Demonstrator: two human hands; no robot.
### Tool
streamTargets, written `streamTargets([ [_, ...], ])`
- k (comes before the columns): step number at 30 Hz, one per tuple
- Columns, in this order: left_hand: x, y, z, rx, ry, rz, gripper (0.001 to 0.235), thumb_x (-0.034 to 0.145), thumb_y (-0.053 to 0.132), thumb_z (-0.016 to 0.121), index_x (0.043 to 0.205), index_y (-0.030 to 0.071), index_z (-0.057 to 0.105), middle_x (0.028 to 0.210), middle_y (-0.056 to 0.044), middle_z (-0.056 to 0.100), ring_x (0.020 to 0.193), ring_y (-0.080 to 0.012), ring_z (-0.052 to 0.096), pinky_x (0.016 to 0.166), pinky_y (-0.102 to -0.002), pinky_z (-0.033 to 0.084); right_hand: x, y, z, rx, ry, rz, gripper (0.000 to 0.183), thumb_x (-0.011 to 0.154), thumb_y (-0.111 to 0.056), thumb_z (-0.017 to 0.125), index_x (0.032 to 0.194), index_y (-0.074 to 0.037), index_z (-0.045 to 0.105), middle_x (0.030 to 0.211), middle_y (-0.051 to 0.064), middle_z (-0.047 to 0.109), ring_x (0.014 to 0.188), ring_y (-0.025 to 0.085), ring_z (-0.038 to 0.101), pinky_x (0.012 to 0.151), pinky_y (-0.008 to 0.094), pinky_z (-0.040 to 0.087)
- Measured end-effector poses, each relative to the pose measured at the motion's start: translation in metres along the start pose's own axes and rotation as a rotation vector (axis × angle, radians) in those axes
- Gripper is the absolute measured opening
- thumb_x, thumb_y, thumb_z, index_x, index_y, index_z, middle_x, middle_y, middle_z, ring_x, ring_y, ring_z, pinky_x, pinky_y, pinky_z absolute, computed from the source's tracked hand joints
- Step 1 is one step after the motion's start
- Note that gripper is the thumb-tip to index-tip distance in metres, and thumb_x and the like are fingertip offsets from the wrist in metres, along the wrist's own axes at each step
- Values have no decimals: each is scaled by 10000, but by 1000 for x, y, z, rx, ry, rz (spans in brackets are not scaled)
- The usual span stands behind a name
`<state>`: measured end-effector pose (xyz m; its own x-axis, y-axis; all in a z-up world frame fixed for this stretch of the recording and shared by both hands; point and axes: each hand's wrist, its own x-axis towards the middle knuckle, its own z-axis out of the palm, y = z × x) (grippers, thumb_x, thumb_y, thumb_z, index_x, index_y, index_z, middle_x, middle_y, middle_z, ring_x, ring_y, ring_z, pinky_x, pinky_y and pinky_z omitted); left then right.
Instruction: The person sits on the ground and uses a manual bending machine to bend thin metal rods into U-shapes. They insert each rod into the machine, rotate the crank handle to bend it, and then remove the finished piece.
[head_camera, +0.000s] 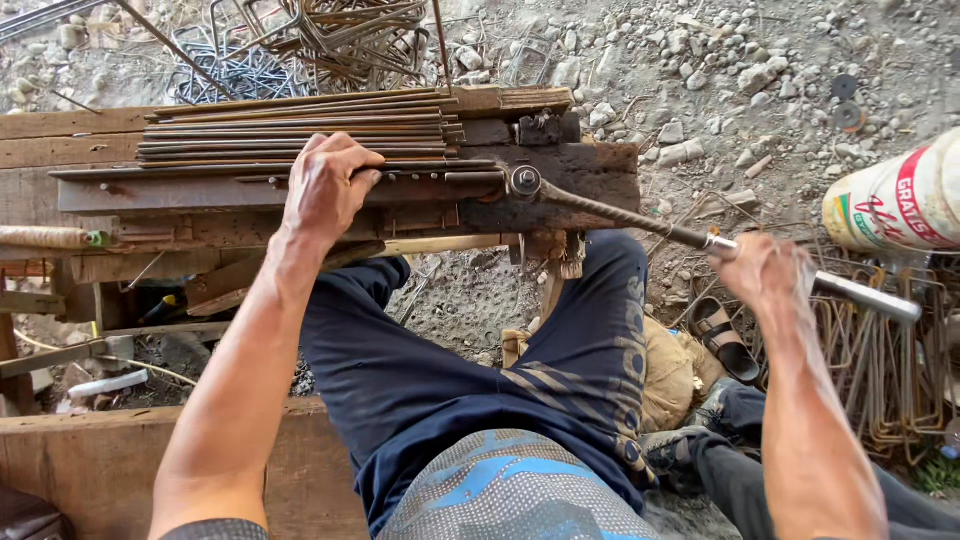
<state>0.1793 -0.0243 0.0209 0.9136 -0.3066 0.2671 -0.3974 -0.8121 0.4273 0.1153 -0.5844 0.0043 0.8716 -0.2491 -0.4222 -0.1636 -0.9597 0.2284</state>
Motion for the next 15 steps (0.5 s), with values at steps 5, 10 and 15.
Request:
streamTargets([
  [5,15,5,-14,117,-191,-35,294,798,130,846,1082,97,779,1031,-79,708,940,-317,592,812,-465,491,-69,-14,19,74,-62,54,420,1039,-489,530,809,-147,610,604,-31,521,486,110,418,460,262,365],
  [10,24,-1,-14,205,-304,-76,187,834,188,798,1013,182,742,1006,-67,678,981,-327,642,870,-489,571,-85,-19,22,300,-14,151,357,827,-473,579,820,-161,752,774,190,736,895,423,732,779,477,536],
  [15,26,5,-22,379,-401,47,67,905,195,731,915,139,694,851,-36,644,848,-245,669,805,-430,601,-62,-13,31,261,173,52,344,970,-443,613,908,-121,719,851,170,737,928,357,736,943,471,516],
])
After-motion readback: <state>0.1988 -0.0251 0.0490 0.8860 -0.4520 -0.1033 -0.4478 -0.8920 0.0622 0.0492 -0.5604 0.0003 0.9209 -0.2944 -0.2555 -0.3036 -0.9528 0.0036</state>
